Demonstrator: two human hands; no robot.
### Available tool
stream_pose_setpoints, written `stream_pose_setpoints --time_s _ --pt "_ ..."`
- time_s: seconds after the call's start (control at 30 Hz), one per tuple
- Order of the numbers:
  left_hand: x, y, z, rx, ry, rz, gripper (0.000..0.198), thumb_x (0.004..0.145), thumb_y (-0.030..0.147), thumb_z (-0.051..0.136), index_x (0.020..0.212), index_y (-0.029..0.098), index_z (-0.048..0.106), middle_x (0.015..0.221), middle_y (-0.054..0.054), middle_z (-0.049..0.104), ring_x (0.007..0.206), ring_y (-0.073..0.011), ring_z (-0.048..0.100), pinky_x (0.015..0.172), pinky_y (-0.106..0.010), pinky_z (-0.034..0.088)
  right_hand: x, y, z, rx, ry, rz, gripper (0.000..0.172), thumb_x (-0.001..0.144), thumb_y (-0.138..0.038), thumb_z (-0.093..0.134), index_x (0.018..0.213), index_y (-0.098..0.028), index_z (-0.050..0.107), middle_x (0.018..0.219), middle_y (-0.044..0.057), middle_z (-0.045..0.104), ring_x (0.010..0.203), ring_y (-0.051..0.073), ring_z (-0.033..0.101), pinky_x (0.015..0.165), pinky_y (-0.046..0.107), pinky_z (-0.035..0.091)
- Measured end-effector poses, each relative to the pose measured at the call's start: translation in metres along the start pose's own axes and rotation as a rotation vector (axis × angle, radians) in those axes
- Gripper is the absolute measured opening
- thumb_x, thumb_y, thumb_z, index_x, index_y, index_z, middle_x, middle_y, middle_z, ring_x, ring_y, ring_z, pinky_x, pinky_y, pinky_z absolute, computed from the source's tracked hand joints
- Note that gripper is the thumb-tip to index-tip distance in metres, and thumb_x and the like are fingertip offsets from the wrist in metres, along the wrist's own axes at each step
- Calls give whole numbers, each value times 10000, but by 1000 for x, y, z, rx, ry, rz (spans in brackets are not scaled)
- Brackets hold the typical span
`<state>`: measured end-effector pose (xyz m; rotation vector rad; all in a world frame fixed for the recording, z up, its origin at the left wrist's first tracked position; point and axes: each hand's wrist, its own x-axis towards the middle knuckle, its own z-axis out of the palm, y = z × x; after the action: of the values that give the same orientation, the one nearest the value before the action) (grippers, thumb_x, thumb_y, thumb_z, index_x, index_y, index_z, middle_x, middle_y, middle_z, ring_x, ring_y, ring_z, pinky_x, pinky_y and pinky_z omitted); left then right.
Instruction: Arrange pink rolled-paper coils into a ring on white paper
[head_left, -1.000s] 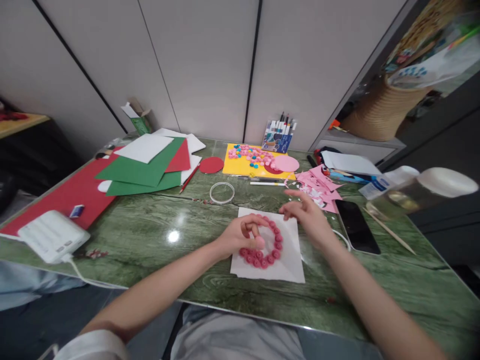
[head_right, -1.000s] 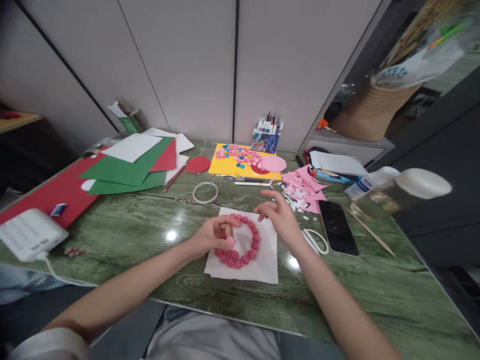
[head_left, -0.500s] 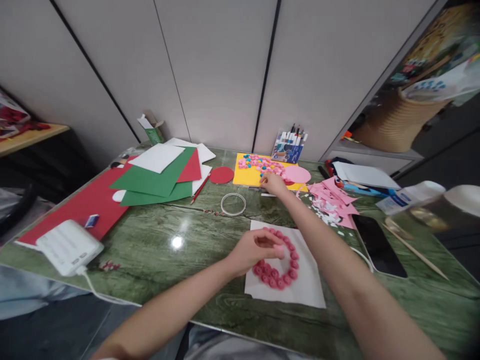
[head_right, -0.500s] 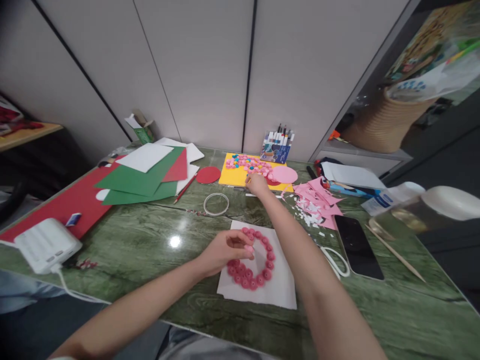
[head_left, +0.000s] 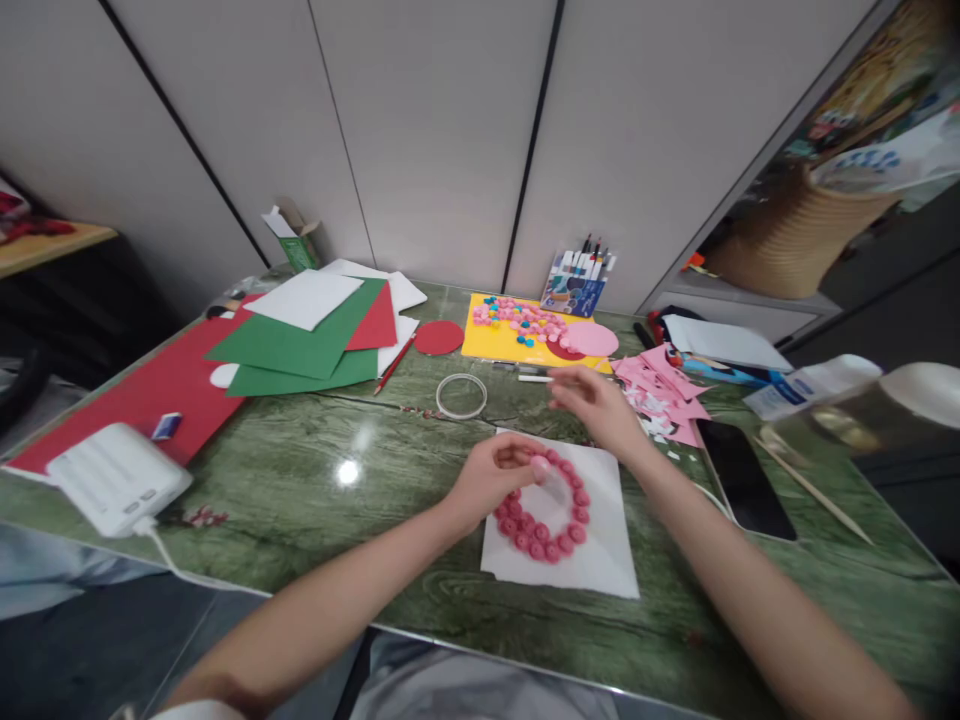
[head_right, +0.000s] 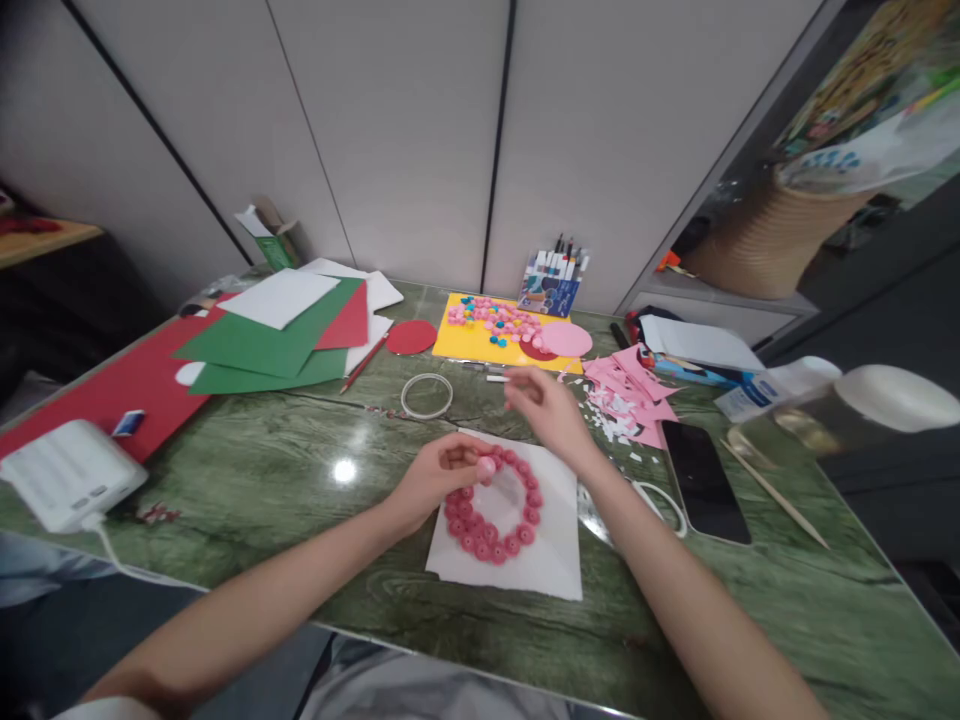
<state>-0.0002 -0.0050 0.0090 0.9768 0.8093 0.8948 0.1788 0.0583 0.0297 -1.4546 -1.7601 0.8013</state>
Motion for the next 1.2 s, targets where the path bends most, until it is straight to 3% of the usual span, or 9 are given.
stream_pose_setpoints --time_s 0.13,0.23,0.4,0.73,0.9,1.2 --pt "0 -3 2 -15 -19 27 270 613 237 735 828 138 607 691 5 588 591 -83 530 573 -203 426 -77 -16 -1 88 -103 11 243 810 -345 528 1023 -231 557 905 31 647 744 153 613 658 276 491" --pt "1 -6 3 -34 -83 20 252 607 224 738 781 139 577 686 13 579 581 -73 509 549 -191 424 -102 -18 1 61 -101 4 228 816 -320 530 1022 -231 572 967 48 634 794 162 604 703 293 486" --pt "3 -8 4 24 -145 -22 205 648 244 712 758 136 578 679 12 595 568 -72 528 541 -190 427 -102 -8 8 82 -17 -32 186 803 -311 558 959 -219 603 941 52 639 815 164 595 742 305 475" --pt "5 -14 3 109 -97 -74 252 617 266 735 833 160 660 859 -33 671 771 -148 617 702 -257 473 -99 -2 11 308 -47 136 213 757 -384 604 901 -228 616 875 43 658 771 168 607 681 291 484" --pt "4 -16 1 101 -96 -31 223 648 254 717 845 157 677 876 -39 679 793 -140 610 753 -257 465 -96 0 11 412 -82 184 205 735 -369 632 878 -223 623 840 23 660 729 146 604 625 252 475" --pt "5 -18 1 104 -99 -22 198 662 239 709 838 154 681 860 -37 676 779 -131 603 750 -253 466 -97 -2 12 420 -76 186 198 728 -360 637 857 -209 624 851 27 659 753 149 609 654 260 488"
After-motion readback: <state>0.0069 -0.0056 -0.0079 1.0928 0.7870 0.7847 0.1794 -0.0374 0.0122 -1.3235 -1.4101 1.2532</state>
